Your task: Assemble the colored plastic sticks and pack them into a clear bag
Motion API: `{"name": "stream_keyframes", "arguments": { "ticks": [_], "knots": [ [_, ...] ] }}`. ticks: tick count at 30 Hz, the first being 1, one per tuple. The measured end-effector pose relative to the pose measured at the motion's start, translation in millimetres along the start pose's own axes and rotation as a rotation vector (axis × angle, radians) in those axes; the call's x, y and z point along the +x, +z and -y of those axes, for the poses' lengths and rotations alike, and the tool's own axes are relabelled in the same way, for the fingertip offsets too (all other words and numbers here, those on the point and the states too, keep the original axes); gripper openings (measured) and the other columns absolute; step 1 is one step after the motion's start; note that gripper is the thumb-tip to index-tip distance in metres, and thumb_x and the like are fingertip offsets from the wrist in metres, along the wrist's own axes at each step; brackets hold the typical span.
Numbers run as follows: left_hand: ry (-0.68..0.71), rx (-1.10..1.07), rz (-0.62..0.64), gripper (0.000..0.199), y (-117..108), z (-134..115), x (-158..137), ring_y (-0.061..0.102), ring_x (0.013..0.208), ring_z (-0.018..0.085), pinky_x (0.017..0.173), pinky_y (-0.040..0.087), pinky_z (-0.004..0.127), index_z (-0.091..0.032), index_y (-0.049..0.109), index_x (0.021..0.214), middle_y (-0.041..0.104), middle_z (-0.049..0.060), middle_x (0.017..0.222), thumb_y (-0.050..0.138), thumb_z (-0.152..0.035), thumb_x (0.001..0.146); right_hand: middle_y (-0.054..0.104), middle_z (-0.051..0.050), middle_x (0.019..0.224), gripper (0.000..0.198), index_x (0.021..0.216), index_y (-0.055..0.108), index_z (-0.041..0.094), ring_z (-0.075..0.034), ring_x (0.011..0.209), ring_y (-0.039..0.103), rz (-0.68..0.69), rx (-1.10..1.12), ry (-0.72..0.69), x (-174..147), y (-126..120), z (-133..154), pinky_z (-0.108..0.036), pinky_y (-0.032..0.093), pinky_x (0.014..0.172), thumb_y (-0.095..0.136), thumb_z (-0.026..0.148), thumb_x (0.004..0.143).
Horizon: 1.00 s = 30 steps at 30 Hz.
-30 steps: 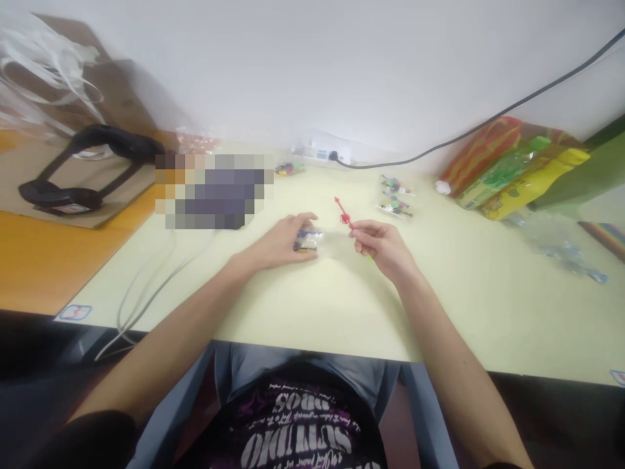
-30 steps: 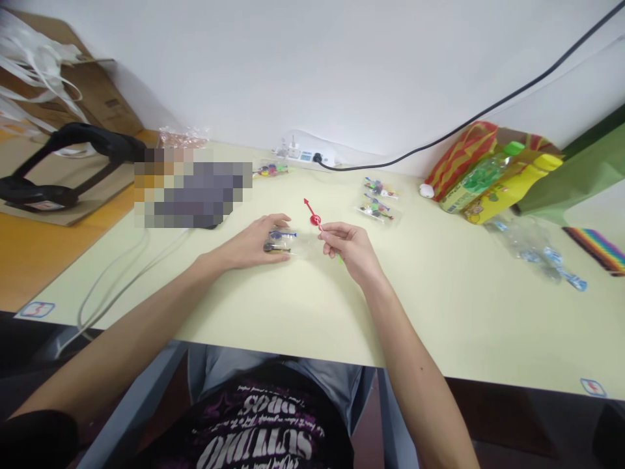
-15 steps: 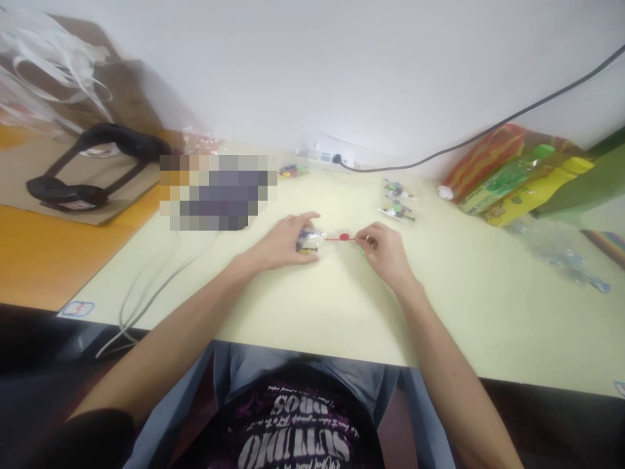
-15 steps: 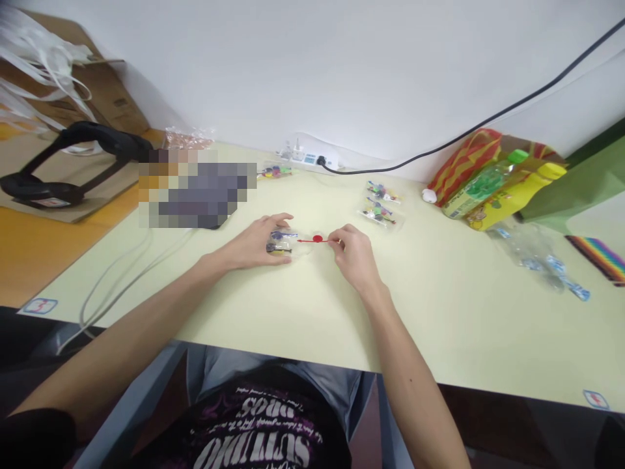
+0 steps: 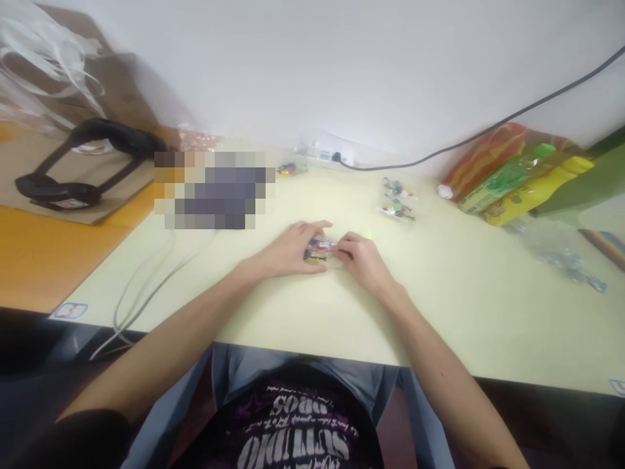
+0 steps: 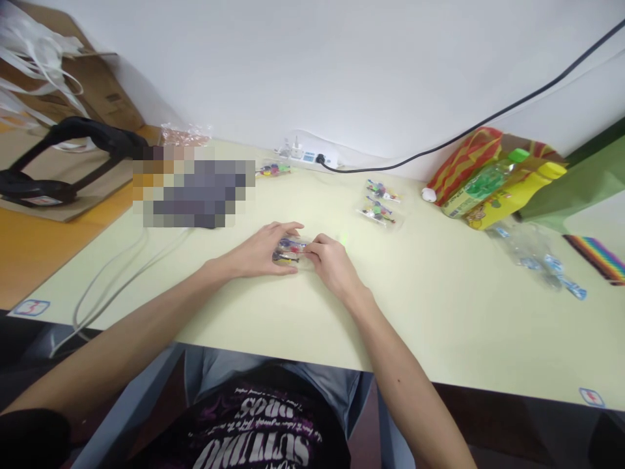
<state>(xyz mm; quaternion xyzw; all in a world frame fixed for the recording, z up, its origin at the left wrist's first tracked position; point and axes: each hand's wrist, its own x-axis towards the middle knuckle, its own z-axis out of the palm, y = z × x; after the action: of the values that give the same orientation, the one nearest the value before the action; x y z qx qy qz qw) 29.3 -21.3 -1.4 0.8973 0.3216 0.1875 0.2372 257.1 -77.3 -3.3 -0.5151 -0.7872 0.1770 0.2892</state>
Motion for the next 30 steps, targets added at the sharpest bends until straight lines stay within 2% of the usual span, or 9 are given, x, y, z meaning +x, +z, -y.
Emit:
{"name": "stream_keyframes", "arguments": {
  "ticks": [4,7,11,13,16,19,22,25,30],
  "knots": [
    [0.013,0.015,-0.004,0.09,-1,0,0,0.052,0.134,0.033,0.116,0.04,0.049,-0.03,0.037,0.155,0.061,0.009,0.141,0.08,-0.054,0.08,0.073,-0.007,0.096,0.025,0.094,0.076,0.021,-0.022,0.088,0.068,0.019,0.079,-0.008,1,-1,6,-0.032,0.05,0.082,0.054,0.009,0.094],
    [-0.006,0.01,-0.019,0.09,-3,1,0,0.053,0.133,0.034,0.116,0.04,0.05,-0.03,0.038,0.155,0.062,0.009,0.139,0.08,-0.052,0.079,0.075,-0.006,0.096,0.028,0.101,0.075,0.023,-0.021,0.083,0.07,0.009,0.153,0.031,0,-11,6,-0.032,0.052,0.08,0.051,0.011,0.094],
    [-0.038,0.015,-0.028,0.09,-6,4,-1,0.055,0.132,0.034,0.116,0.04,0.05,-0.03,0.037,0.156,0.062,0.009,0.137,0.079,-0.051,0.079,0.076,-0.007,0.099,0.022,0.1,0.075,0.024,-0.021,0.074,0.068,-0.157,0.095,0.092,-3,-34,-6,-0.034,0.051,0.073,0.053,0.029,0.099],
    [-0.048,0.022,-0.039,0.09,-7,7,-1,0.055,0.132,0.033,0.116,0.04,0.049,-0.03,0.037,0.156,0.062,0.009,0.136,0.079,-0.053,0.079,0.074,-0.006,0.083,0.023,0.092,0.073,0.023,-0.02,0.066,0.063,-0.212,-0.04,0.154,-6,-46,-14,-0.034,0.047,0.068,0.058,0.039,0.098],
    [-0.078,0.046,-0.058,0.092,-8,12,0,0.055,0.131,0.034,0.116,0.04,0.049,-0.029,0.037,0.156,0.063,0.009,0.135,0.079,-0.054,0.078,0.065,-0.002,0.062,0.033,0.077,0.066,0.024,-0.019,0.059,0.058,-0.122,-0.182,0.243,-9,-57,-25,-0.033,0.039,0.063,0.062,0.05,0.096],
    [-0.119,0.107,-0.068,0.092,-10,15,0,0.054,0.131,0.035,0.115,0.039,0.051,-0.029,0.037,0.157,0.063,0.009,0.135,0.079,-0.053,0.078,0.069,-0.001,0.065,0.033,0.08,0.062,0.024,-0.019,0.062,0.06,0.019,-0.212,0.28,-12,-57,-28,-0.031,0.037,0.063,0.064,0.053,0.095],
    [-0.143,0.154,-0.082,0.094,-12,15,1,0.053,0.132,0.036,0.116,0.037,0.052,-0.029,0.037,0.158,0.062,0.01,0.137,0.079,-0.054,0.078,0.072,0.0,0.072,0.025,0.089,0.062,0.024,-0.02,0.066,0.063,0.076,-0.238,0.326,-14,-54,-27,-0.03,0.036,0.061,0.07,0.048,0.089],
    [-0.162,0.164,-0.098,0.096,-13,16,1,0.053,0.131,0.036,0.116,0.038,0.053,-0.029,0.035,0.159,0.062,0.01,0.137,0.078,-0.054,0.078,0.072,0.0,0.074,0.013,0.097,0.064,0.024,-0.02,0.069,0.064,0.099,-0.25,0.324,-13,-53,-30,-0.029,0.038,0.062,0.069,0.032,0.087],
    [-0.156,0.125,-0.098,0.094,-12,19,1,0.053,0.132,0.035,0.114,0.04,0.051,-0.03,0.035,0.159,0.061,0.01,0.14,0.077,-0.054,0.079,0.075,-0.003,0.081,0.019,0.102,0.07,0.022,-0.021,0.075,0.067,0.037,-0.205,0.249,-11,-53,-36,-0.031,0.044,0.071,0.057,0.019,0.089]
  ]
}}
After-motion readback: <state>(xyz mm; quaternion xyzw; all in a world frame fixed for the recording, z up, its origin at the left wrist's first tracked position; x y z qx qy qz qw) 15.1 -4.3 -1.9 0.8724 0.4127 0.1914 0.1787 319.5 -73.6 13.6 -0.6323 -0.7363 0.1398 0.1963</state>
